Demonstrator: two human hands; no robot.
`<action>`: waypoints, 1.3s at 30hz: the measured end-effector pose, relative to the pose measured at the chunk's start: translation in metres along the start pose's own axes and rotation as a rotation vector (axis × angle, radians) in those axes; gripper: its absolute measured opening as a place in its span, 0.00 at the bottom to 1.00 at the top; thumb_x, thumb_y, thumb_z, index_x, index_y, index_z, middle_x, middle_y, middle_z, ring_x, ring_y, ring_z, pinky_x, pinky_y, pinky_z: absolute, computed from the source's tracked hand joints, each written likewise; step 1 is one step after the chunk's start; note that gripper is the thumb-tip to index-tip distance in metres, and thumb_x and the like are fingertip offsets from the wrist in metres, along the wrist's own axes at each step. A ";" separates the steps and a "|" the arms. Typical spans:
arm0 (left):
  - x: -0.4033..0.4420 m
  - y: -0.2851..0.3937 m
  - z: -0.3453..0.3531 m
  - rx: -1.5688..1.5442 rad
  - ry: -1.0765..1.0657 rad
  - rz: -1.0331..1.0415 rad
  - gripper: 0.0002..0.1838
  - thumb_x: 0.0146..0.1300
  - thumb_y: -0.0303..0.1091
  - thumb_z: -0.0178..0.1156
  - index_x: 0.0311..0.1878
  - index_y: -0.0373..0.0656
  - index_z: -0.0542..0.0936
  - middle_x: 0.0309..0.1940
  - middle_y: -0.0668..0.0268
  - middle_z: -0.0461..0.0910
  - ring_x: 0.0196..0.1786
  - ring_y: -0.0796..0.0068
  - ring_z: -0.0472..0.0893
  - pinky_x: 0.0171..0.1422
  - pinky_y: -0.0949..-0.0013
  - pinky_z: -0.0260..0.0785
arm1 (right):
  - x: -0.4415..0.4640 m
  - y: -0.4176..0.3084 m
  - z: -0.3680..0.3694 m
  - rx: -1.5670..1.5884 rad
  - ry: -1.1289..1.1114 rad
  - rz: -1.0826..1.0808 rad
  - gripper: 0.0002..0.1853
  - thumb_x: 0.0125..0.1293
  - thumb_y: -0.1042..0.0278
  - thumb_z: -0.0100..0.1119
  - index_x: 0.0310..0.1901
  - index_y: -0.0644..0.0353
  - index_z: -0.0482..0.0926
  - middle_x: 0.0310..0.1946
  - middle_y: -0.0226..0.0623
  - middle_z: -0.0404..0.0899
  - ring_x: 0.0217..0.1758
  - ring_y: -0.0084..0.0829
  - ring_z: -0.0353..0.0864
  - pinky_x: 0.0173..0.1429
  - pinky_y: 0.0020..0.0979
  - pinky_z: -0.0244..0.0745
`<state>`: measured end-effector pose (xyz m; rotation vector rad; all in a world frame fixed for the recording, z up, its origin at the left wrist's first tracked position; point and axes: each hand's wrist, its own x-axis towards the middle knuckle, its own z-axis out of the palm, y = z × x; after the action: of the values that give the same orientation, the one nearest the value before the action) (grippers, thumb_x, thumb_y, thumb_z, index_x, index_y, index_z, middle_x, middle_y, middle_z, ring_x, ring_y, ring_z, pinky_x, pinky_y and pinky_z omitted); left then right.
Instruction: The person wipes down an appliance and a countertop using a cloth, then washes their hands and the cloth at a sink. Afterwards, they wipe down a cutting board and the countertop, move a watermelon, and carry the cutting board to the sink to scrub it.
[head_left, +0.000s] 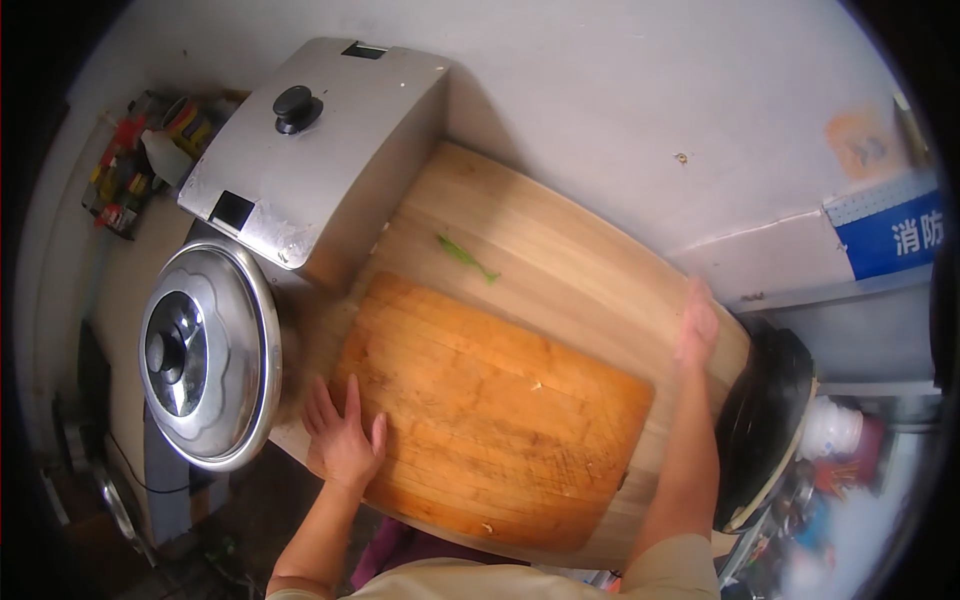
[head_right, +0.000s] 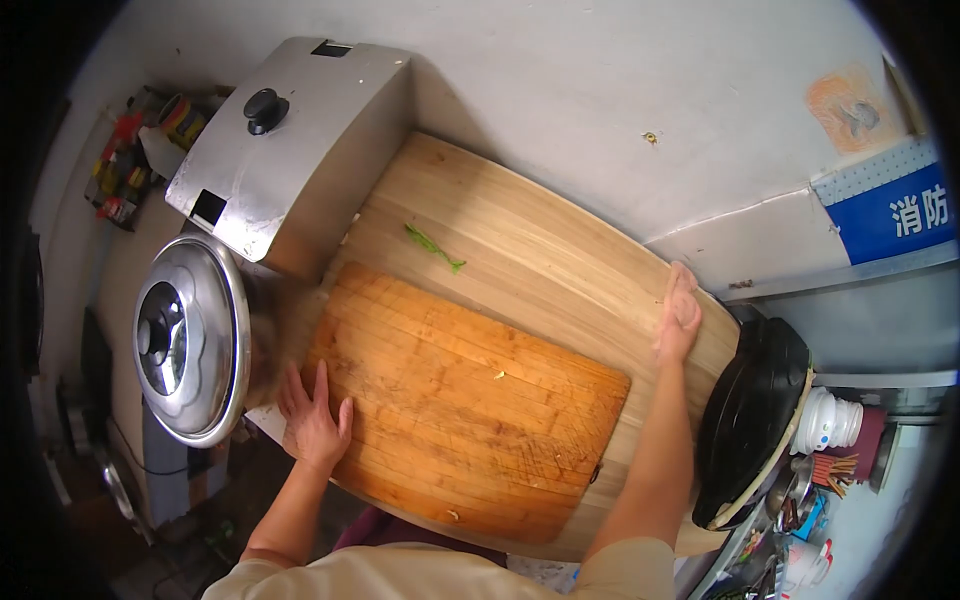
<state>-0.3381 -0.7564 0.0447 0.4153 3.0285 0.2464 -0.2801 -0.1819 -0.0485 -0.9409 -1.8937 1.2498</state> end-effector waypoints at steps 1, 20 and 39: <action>0.001 -0.001 0.004 0.024 -0.004 -0.004 0.36 0.59 0.47 0.56 0.69 0.44 0.60 0.66 0.36 0.52 0.66 0.34 0.56 0.70 0.40 0.46 | 0.007 0.000 0.017 -0.093 -0.060 -0.186 0.22 0.60 0.84 0.48 0.58 0.63 0.68 0.55 0.35 0.71 0.61 0.28 0.67 0.67 0.30 0.60; -0.006 0.003 -0.004 0.043 -0.061 -0.054 0.36 0.59 0.45 0.55 0.71 0.47 0.58 0.65 0.38 0.55 0.64 0.38 0.60 0.62 0.50 0.64 | -0.023 -0.039 0.011 0.113 0.082 0.056 0.24 0.61 0.83 0.52 0.60 0.61 0.68 0.55 0.37 0.73 0.58 0.28 0.72 0.63 0.29 0.68; -0.052 0.003 0.011 -0.101 -0.013 -0.078 0.39 0.54 0.45 0.60 0.69 0.42 0.61 0.63 0.34 0.55 0.62 0.34 0.60 0.66 0.43 0.54 | -0.002 0.042 0.087 -1.072 0.116 -0.559 0.21 0.67 0.77 0.38 0.60 0.63 0.70 0.58 0.36 0.73 0.65 0.34 0.67 0.71 0.34 0.56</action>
<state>-0.2863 -0.7661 0.0367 0.2887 2.9954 0.3879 -0.3432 -0.2116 -0.1156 -0.8148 -2.4765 -0.2171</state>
